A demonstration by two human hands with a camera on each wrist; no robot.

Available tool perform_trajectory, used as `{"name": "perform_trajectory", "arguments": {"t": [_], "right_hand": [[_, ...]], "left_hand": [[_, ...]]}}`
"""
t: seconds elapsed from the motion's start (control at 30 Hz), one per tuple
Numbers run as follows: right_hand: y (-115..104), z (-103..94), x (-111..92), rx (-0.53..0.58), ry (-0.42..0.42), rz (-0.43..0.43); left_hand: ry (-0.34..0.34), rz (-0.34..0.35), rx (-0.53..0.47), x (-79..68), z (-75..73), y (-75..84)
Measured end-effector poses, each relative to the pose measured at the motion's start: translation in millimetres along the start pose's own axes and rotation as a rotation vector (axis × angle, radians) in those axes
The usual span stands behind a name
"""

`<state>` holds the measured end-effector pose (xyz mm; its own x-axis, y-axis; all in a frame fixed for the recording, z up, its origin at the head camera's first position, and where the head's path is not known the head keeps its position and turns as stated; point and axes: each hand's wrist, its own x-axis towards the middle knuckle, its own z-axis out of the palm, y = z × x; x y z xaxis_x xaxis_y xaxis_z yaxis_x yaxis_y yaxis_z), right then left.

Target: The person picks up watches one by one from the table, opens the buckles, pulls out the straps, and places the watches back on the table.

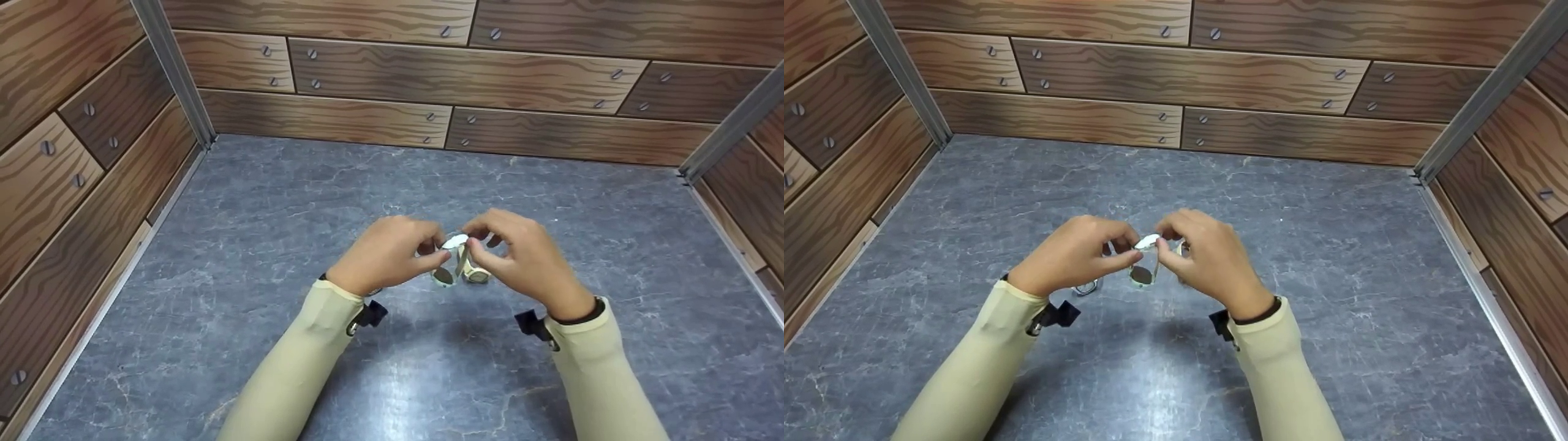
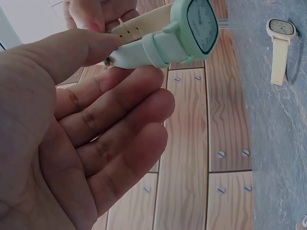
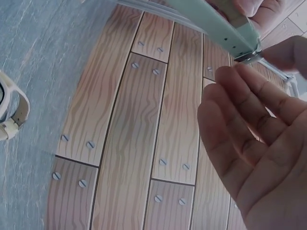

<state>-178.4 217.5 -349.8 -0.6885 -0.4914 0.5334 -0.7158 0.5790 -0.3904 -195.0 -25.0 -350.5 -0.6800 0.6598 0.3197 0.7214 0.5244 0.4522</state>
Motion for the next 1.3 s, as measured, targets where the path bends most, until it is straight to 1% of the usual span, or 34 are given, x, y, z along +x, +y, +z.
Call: {"name": "perform_trajectory", "arguments": {"t": [0.1,0.23,0.33,0.5,0.6,0.73,0.93,1.13,1.3], "right_hand": [[0.5,2.0,1.1,0.018,-0.006,-0.017],[0.0,2.4,2.5,0.056,0.008,-0.052],[-2.0,2.1,3.0,0.079,0.024,-0.065],[-5.3,3.5,3.4,0.114,0.033,-0.063],[-7.3,3.4,3.0,0.146,0.031,-0.048],[-8.9,0.3,1.8,0.179,-0.007,-0.013],[-7.7,-3.6,0.5,0.236,-0.070,0.041],[-6.5,-5.8,0.2,0.321,-0.097,0.061],[-7.0,-10.2,-0.1,0.378,-0.149,0.094]], "left_hand": [[-0.006,-0.006,-0.009,0.3,-0.3,0.5],[-0.005,-0.014,-0.036,0.7,-0.2,2.4],[0.029,0.002,-0.040,0.5,0.2,4.1],[0.113,0.060,-0.021,0.4,0.5,6.6],[0.130,0.077,-0.025,0.2,-0.7,6.8],[0.101,0.065,-0.065,0.6,-1.9,5.9],[0.040,0.024,-0.119,1.3,-2.7,7.1],[0.025,0.027,-0.149,1.0,-2.5,8.3],[0.014,0.046,-0.159,0.0,-3.4,9.9]]}}
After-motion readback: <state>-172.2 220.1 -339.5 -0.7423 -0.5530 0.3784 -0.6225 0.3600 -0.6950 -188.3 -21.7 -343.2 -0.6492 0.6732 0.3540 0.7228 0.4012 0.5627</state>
